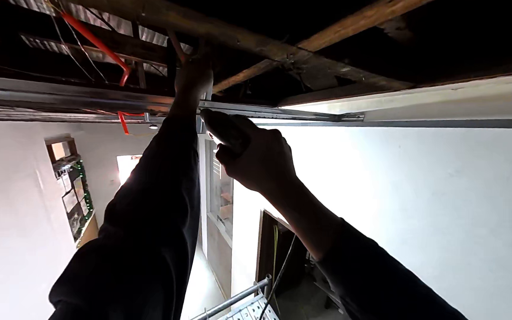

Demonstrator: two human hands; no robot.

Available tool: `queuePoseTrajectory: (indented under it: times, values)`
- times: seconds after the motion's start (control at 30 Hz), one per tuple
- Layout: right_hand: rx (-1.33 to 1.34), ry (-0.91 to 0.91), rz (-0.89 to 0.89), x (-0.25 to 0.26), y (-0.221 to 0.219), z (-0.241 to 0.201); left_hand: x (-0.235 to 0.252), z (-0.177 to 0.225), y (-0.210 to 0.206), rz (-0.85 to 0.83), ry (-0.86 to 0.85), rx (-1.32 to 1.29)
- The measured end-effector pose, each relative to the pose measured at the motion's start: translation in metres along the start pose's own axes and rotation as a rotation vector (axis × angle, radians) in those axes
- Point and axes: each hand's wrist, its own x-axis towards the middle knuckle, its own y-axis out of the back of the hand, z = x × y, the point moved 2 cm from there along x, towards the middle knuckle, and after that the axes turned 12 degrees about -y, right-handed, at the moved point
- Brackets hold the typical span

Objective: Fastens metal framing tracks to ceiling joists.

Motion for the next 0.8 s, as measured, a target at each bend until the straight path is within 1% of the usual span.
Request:
queuePoseTrajectory:
  times: [0.13,0.23,0.3,0.4,0.53,0.8]
  values:
    - [0.000,0.033,0.011,0.002,0.006,-0.006,-0.004,0.001,0.002,-0.009,0.002,0.029]
    - [-0.084,0.035,-0.033,-0.003,0.008,-0.012,-0.002,0.003,0.002,-0.075,-0.054,0.154]
    - [-0.129,0.032,-0.064,-0.003,0.009,-0.012,-0.001,-0.001,-0.001,-0.030,0.012,0.075]
    - [-0.096,0.055,-0.052,0.001,0.011,-0.010,0.006,-0.009,-0.004,0.020,0.062,-0.009]
    - [-0.062,0.063,-0.036,0.003,0.014,-0.008,0.002,-0.007,-0.004,0.038,0.071,-0.032]
    - [-0.167,0.076,-0.072,-0.002,0.010,-0.009,0.005,-0.009,-0.004,0.041,0.081,-0.042]
